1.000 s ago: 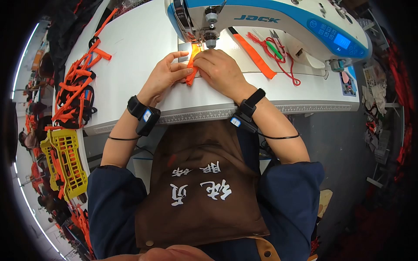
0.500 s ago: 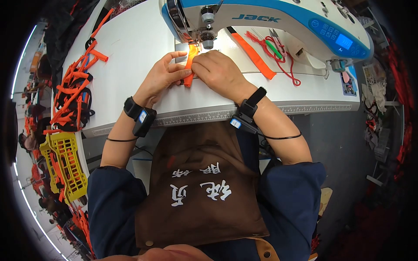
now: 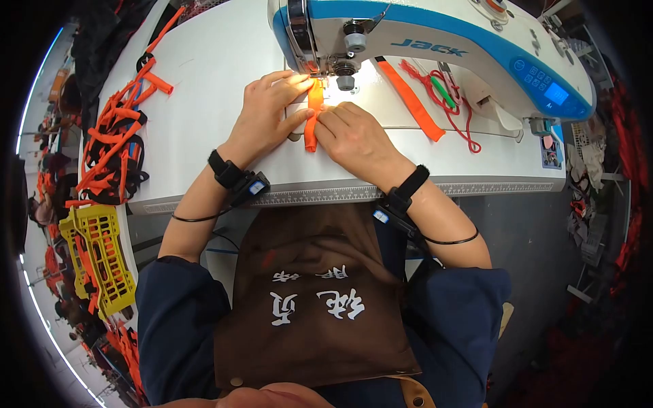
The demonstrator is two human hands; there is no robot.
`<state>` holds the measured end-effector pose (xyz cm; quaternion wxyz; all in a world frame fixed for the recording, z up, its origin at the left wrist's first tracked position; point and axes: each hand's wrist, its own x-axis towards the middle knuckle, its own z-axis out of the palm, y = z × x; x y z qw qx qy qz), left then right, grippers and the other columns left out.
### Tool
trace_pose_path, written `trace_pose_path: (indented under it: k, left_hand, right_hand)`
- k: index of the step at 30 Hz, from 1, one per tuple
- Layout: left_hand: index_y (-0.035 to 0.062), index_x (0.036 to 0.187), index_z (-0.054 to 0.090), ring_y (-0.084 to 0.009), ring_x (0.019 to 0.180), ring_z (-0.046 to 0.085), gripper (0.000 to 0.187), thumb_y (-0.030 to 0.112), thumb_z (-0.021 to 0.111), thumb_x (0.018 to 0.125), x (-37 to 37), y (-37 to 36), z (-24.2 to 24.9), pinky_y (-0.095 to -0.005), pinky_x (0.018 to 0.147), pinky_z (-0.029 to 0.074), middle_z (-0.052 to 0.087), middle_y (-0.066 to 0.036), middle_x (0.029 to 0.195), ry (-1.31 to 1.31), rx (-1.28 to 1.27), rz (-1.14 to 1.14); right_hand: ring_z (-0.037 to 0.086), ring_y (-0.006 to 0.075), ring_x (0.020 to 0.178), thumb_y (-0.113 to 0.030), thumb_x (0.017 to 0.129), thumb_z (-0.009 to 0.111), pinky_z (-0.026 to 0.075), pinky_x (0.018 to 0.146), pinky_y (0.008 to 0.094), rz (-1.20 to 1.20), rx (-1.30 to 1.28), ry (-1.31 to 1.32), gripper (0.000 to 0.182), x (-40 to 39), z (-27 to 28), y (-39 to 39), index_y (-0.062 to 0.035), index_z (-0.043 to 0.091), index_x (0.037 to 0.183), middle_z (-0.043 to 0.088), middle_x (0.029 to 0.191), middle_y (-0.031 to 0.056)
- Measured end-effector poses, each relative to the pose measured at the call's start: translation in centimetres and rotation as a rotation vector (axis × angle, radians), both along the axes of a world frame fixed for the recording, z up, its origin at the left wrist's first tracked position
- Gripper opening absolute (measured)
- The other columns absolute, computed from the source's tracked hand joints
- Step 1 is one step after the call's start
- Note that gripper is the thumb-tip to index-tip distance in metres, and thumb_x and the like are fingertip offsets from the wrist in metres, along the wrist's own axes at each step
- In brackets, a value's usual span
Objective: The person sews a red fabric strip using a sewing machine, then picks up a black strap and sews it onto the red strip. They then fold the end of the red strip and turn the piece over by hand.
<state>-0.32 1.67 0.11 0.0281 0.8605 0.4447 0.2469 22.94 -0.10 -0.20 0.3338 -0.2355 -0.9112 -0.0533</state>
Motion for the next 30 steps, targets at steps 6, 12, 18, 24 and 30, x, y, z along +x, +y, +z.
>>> trace_pose_path:
  k: [6, 12, 18, 24, 30]
  left_hand:
    - [0.0094, 0.137, 0.070, -0.0271, 0.141, 0.053, 0.048, 0.036, 0.076, 0.097, 0.2, -0.3, 0.3, -0.0489, 0.114, 0.033, 0.070, -0.006, 0.139, 0.069, 0.039, 0.017]
    - [0.0090, 0.134, 0.072, -0.0277, 0.140, 0.053, 0.048, 0.038, 0.077, 0.096, 0.2, 0.2, 0.0, -0.0495, 0.114, 0.033, 0.071, -0.006, 0.135, 0.057, 0.051, 0.026]
    - [0.0084, 0.133, 0.072, -0.0283, 0.140, 0.053, 0.048, 0.038, 0.077, 0.096, 0.2, 0.9, 0.0, -0.0497, 0.113, 0.033, 0.070, -0.006, 0.130, 0.049, 0.052, 0.034]
    - [0.0094, 0.132, 0.072, -0.0274, 0.140, 0.052, 0.048, 0.040, 0.077, 0.095, 0.0, 1.7, -0.1, -0.0509, 0.113, 0.033, 0.069, -0.005, 0.132, 0.067, 0.039, 0.052]
    - [0.0119, 0.135, 0.071, -0.0268, 0.141, 0.052, 0.051, 0.041, 0.077, 0.094, -0.1, 2.8, -0.4, -0.0525, 0.113, 0.032, 0.067, -0.003, 0.142, 0.103, 0.038, 0.071]
  right_hand:
    - [0.070, 0.0254, 0.095, -0.004, 0.074, 0.072, 0.057, 0.085, 0.0372, -0.043, -0.056, -0.066, 0.021, 0.2, 0.3, -0.3, -0.0028, 0.068, 0.095, 0.070, 0.102, 0.0076]
    - [0.066, 0.0235, 0.095, -0.007, 0.076, 0.069, 0.053, 0.082, 0.0372, -0.048, 0.009, -0.029, 0.014, -0.2, 0.7, 0.3, -0.0042, 0.068, 0.090, 0.067, 0.094, 0.0065]
    - [0.067, 0.0235, 0.100, -0.005, 0.073, 0.075, 0.056, 0.083, 0.0385, -0.065, -0.021, -0.026, 0.023, -0.1, 0.4, 1.0, -0.0052, 0.068, 0.095, 0.069, 0.104, 0.0042]
    - [0.066, 0.0225, 0.102, -0.006, 0.074, 0.078, 0.055, 0.080, 0.0382, -0.084, -0.030, -0.048, 0.025, -0.1, 0.3, 1.5, -0.0063, 0.070, 0.098, 0.070, 0.107, 0.0026]
    - [0.066, 0.0217, 0.101, -0.007, 0.074, 0.080, 0.055, 0.078, 0.0376, -0.122, -0.023, -0.066, 0.029, -0.1, 0.0, 2.1, -0.0077, 0.072, 0.102, 0.070, 0.108, 0.0007]
